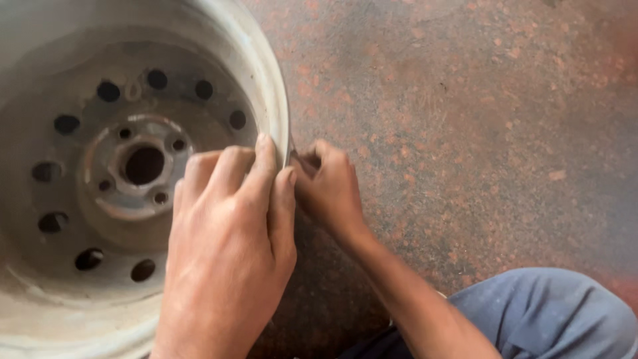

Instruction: The person scrubs the outer edge and inner surface of a metal wheel rim using a small abrasive pad. They rotate the rim to access different sections and continue scrubbing the inner lip and face of the rim.

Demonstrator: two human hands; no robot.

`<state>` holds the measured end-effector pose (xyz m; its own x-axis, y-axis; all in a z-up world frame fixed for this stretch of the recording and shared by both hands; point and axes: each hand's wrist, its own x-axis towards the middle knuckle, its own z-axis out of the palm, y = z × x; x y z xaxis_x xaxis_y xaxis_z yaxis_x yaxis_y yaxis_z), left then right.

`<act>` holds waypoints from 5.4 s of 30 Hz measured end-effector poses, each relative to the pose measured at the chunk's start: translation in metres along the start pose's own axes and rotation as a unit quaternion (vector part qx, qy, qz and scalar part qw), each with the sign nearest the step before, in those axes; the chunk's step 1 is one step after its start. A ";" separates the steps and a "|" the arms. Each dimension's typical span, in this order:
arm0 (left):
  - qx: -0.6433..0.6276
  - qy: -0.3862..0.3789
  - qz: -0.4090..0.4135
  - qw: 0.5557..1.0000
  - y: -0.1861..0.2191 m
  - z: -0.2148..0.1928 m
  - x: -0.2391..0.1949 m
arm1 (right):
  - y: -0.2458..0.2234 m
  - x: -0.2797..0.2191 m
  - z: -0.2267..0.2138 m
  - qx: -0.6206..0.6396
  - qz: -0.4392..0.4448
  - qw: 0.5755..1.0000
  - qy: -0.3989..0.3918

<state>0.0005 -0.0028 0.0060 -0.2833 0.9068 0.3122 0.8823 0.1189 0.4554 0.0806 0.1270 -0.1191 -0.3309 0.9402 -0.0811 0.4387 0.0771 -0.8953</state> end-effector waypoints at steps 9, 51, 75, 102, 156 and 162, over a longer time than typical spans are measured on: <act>-0.008 0.014 0.011 1.000 0.001 -0.001 0.001 | 0.009 0.007 0.011 -0.039 -0.023 0.998 0.040; -0.011 -0.005 0.030 0.999 -0.004 0.004 -0.002 | 0.014 0.017 0.007 0.010 -0.085 0.996 -0.002; 0.003 0.001 0.033 0.999 -0.009 0.012 -0.008 | 0.021 0.052 0.014 0.065 -0.094 0.993 -0.027; -0.009 0.002 0.037 0.999 -0.004 0.003 -0.005 | 0.018 0.009 0.011 0.067 -0.106 0.992 0.015; 0.262 0.016 -0.036 0.964 0.019 0.013 0.008 | 0.008 0.040 -0.010 0.168 -0.029 0.983 -0.069; 0.268 -0.014 -0.016 0.963 0.011 0.019 0.004 | 0.092 -0.018 -0.052 0.242 0.120 0.963 -0.027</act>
<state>0.0165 0.0099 -0.0040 -0.3102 0.9087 0.2793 0.9427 0.3320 -0.0332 0.1701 0.1344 -0.1779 -0.3169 0.8921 -0.3221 0.0724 -0.3159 -0.9460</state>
